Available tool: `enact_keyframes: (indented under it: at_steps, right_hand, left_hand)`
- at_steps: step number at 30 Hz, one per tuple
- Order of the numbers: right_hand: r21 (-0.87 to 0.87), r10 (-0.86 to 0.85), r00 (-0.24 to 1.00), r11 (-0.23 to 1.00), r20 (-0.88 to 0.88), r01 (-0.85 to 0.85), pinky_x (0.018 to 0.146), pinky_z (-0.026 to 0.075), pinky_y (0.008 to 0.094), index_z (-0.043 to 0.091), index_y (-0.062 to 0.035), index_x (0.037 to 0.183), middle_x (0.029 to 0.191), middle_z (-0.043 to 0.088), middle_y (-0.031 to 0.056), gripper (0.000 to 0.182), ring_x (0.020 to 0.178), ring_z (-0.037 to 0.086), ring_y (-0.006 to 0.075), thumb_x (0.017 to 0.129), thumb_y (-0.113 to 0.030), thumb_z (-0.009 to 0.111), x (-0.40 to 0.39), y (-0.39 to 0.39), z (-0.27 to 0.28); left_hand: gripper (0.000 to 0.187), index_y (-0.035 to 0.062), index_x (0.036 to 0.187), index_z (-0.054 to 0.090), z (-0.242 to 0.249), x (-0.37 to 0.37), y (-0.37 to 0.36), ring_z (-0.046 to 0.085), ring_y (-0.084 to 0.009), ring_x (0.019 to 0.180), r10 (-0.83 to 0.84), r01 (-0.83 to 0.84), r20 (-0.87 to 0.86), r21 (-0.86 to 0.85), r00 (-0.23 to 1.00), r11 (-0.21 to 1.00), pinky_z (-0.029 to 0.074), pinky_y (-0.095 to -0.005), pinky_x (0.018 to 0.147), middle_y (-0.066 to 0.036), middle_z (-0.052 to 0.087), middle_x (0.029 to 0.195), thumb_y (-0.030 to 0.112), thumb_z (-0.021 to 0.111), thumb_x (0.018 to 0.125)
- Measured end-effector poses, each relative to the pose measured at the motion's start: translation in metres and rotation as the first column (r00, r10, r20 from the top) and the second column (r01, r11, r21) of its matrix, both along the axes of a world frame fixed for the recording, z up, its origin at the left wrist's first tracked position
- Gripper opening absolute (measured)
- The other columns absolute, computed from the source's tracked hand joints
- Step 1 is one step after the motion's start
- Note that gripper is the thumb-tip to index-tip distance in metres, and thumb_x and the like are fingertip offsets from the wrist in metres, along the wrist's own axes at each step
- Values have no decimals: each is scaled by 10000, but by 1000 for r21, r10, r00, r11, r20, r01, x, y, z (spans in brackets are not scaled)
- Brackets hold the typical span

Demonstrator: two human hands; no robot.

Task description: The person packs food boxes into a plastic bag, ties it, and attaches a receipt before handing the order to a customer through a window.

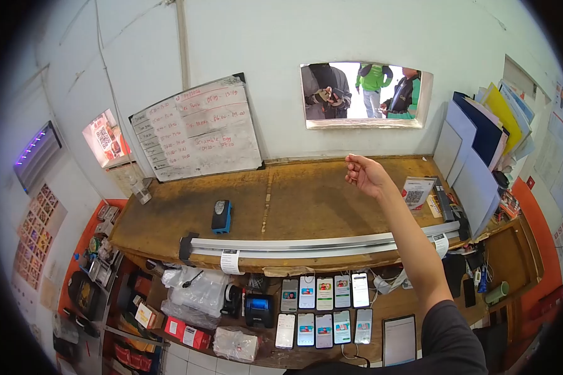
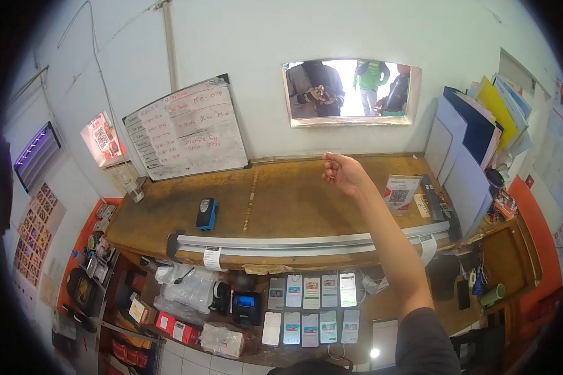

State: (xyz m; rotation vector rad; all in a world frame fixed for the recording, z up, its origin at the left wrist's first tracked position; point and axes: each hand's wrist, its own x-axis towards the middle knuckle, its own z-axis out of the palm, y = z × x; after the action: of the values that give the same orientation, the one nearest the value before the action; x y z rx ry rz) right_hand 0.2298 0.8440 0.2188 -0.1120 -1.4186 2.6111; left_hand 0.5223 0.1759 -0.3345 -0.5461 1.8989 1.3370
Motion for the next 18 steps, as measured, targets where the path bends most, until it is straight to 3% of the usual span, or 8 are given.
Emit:
enact_keyframes:
  at_steps: [8, 11, 14, 18]
  right_hand:
    - [-42, 39, 998, 998, -46, -41, 685, 496, 292, 615, -80, 880, 651, 554, -34, 183, 528, 513, 87, 978, -205, 525, -9, -3, -22]
    - [-112, 45, 999, 993, -24, -48, 663, 482, 297, 596, -94, 831, 628, 535, -30, 202, 491, 473, 81, 980, -208, 520, -4, -11, -38]
    - [-198, 139, 985, 967, -105, -157, 638, 460, 297, 554, -116, 745, 601, 498, -27, 254, 457, 414, 81, 977, -213, 524, -3, -8, -57]
    - [-273, 147, 986, 948, -82, -164, 633, 449, 303, 486, -147, 680, 592, 479, -23, 281, 468, 398, 88, 926, -208, 608, -4, -5, -72]
  left_hand:
    - [236, 60, 1033, 681, 8, -24, 7, 664, -200, 846, -4, 4, -3, 10, 1000, 1000, 526, -364, 742, -122, 704, 910, 233, 630, 882]
    - [239, 50, 1033, 679, 13, -26, 5, 663, -199, 836, 2, -2, -1, 10, 1000, 1000, 525, -360, 734, -123, 704, 908, 231, 632, 885]
    - [242, 39, 1033, 677, 18, -29, 3, 661, -198, 825, -6, 6, 1, 4, 1000, 1000, 524, -356, 727, -124, 704, 906, 228, 634, 888]
    - [247, 26, 1033, 675, 28, -32, 2, 660, -197, 811, -8, 8, 4, -4, 1000, 1000, 523, -351, 716, -125, 704, 904, 225, 637, 892]
